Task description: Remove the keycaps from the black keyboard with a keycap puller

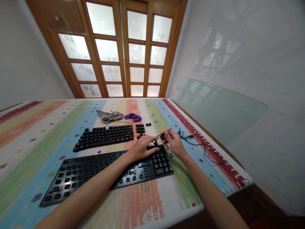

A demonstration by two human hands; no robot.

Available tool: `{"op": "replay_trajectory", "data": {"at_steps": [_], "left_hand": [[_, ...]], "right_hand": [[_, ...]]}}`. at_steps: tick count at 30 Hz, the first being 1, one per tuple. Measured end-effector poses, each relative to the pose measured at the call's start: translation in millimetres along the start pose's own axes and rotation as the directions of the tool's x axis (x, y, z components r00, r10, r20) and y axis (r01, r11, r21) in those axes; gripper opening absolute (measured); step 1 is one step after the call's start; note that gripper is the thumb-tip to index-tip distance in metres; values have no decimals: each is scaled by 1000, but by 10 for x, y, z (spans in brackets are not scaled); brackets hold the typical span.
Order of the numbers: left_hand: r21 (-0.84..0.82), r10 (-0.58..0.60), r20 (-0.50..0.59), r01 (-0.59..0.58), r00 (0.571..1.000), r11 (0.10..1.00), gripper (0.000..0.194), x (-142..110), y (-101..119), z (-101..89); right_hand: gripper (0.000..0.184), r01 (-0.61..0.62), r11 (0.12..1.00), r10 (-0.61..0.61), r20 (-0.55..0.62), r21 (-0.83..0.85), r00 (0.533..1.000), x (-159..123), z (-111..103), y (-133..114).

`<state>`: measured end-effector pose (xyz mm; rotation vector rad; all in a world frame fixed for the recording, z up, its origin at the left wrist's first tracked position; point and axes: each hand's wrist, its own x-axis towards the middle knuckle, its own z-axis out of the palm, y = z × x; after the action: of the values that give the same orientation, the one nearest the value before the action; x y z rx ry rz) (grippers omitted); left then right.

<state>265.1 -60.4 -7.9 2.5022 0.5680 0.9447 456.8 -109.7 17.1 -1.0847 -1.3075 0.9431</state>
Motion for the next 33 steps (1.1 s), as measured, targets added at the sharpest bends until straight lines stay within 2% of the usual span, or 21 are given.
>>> {"op": "replay_trajectory", "data": {"at_steps": [3,10,16,24,33], "left_hand": [[-24,-3,5,3,1000,1000,32,-2,-9,-1],[-130,-63,-36,58,997,990,39,4,-23,-16],[-148,-90,-115,72,989,986,23,17,-40,-22],[-141,-92,-185,66,978,988,16,12,-67,-7],[-168,-90,-186,58,979,984,10,54,-11,-69]], "right_hand": [[54,4,1000,-4,42,-8,999,-10,0,3],[54,26,999,-22,94,-37,995,-6,-31,18],[52,48,998,-46,56,-39,997,9,-42,59],[52,71,996,-72,-8,-45,997,8,-27,42],[51,81,996,-83,-53,-38,995,7,-7,25]]}}
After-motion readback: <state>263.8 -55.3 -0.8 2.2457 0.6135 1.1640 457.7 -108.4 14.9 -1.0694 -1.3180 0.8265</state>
